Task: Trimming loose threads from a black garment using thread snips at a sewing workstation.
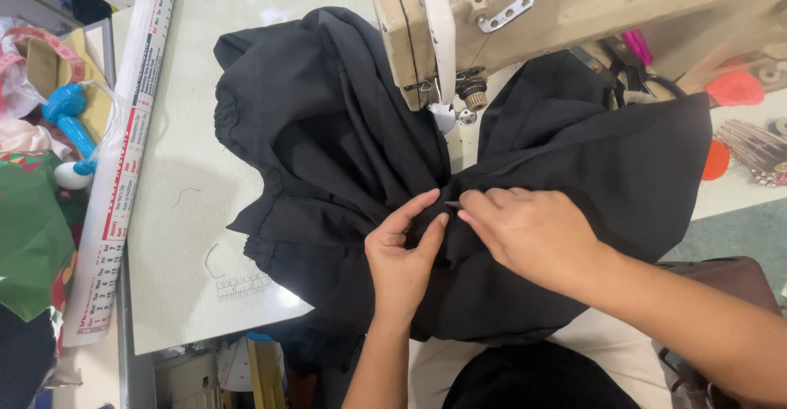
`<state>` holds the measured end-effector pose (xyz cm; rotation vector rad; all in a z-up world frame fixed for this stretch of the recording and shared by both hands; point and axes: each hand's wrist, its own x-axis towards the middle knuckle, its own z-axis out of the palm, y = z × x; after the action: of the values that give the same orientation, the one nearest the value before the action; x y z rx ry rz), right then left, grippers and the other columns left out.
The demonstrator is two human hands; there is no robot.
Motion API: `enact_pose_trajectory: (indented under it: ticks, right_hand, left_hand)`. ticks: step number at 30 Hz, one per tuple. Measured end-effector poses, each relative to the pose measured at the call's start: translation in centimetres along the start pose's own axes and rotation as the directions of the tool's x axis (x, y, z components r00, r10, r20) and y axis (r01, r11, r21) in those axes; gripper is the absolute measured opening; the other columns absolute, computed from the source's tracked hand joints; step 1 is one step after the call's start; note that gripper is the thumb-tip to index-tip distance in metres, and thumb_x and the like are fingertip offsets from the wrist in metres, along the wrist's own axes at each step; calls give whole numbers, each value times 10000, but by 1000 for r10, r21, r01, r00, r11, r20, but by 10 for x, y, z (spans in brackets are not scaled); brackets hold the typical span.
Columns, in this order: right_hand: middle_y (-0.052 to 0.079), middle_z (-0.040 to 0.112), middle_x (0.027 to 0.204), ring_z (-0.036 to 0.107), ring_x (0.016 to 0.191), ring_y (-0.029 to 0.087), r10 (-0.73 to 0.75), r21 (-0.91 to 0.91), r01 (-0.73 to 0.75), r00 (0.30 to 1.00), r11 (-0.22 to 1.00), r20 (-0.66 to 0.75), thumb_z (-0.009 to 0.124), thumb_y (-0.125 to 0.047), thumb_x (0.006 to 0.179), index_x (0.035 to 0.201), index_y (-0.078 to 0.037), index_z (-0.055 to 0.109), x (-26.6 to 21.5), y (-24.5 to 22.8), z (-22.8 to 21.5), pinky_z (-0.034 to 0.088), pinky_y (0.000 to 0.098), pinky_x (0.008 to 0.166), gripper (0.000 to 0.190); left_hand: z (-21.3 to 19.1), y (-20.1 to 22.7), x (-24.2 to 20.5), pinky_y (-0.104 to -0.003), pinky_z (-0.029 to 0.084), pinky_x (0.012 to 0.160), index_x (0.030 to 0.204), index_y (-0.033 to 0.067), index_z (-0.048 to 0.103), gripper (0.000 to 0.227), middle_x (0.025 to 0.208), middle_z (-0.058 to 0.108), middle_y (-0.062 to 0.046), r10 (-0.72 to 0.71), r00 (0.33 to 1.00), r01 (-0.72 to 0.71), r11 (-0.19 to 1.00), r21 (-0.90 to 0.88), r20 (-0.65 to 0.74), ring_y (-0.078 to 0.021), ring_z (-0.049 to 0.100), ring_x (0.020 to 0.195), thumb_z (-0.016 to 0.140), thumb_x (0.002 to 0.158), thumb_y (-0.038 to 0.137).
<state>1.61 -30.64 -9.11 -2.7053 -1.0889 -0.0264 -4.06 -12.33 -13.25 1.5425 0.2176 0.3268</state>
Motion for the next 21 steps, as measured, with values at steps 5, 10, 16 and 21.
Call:
enact_pose_trajectory:
  ticks: [5,10,16,21]
  right_hand:
    - [70,673,590,757,655,325,249,545,-153,963,824,-105,825,-323,831,1394,-194,628,1,-1,-2,615,447,648,611]
    - [73,636,563,727,571,271,224,679,-7,946,734,-233,826,-169,833,1138,-157,784,3,-4,22,589,349,554,308]
    - [-2,664,644,677,547,223,77,555,236,873,798,-481,752,-301,936,1012,-185,817,-9,8,45,571,312,531,154]
    - [10,604,664,590,497,221,-110,341,417,753,843,-648,697,-306,996,953,-132,806,-10,7,41,493,326,463,210]
  left_hand:
    - [0,-4,-1,-314,605,848,1324,11,662,504,911,824,-133,9,1000,-6,993,-117,26,-129,730,880,815,848,-48]
    - [-1,7,-5,-329,603,861,1329,33,552,562,922,829,-147,16,998,-10,993,-119,56,-166,761,896,805,839,-74]
    - [-19,28,-8,-355,605,983,1297,-8,712,564,1102,839,-170,-31,974,52,994,-92,223,-214,766,1100,878,758,-33]
    - [-21,38,-7,-379,647,940,1161,-52,795,398,1111,832,-214,-73,962,103,989,-103,265,-291,800,1097,903,782,10]
